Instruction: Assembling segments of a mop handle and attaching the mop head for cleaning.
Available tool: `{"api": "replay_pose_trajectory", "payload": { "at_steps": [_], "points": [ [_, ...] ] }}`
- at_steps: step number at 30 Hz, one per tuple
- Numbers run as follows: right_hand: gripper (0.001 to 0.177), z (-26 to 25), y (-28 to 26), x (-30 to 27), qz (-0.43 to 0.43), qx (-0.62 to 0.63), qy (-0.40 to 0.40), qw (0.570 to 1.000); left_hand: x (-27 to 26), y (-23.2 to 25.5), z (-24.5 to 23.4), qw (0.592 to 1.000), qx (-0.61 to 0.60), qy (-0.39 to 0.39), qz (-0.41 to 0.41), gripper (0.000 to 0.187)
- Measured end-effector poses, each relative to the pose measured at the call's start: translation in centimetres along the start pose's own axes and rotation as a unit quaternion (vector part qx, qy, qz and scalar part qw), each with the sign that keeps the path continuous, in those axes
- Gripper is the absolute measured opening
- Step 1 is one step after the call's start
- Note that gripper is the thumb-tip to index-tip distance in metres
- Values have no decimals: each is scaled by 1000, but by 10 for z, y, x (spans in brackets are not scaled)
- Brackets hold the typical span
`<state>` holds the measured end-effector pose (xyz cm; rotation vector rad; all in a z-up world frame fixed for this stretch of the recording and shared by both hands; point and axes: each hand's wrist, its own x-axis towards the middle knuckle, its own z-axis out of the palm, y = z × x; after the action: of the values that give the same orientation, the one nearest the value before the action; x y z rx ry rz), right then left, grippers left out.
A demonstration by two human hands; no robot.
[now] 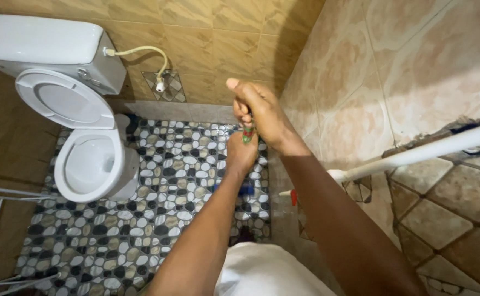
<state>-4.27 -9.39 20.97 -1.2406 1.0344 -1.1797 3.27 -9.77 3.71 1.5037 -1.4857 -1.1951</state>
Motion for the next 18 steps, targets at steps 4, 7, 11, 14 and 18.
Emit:
{"api": "replay_pose_trajectory", "payload": {
  "at_steps": [4, 7, 11, 14, 18],
  "points": [
    [44, -9, 8, -5, -29, 5, 68, 997, 21, 11, 14, 998, -21, -49, 22, 34],
    [43, -29, 53, -12, -54, 9, 109, 993, 31, -11, 34, 992, -60, -107, 24, 36],
    [30, -47, 106, -33, -102, -37, 120, 987, 23, -41, 55, 985, -33, -151, 80, 53],
    [36, -42, 104, -54, -82, -76, 121, 986, -3, -42, 55, 978, -26, -185, 96, 49],
    [42, -36, 66, -57, -1, -22, 129, 991, 12, -64, 78, 967, 71, -204, 135, 36]
  ]
}}
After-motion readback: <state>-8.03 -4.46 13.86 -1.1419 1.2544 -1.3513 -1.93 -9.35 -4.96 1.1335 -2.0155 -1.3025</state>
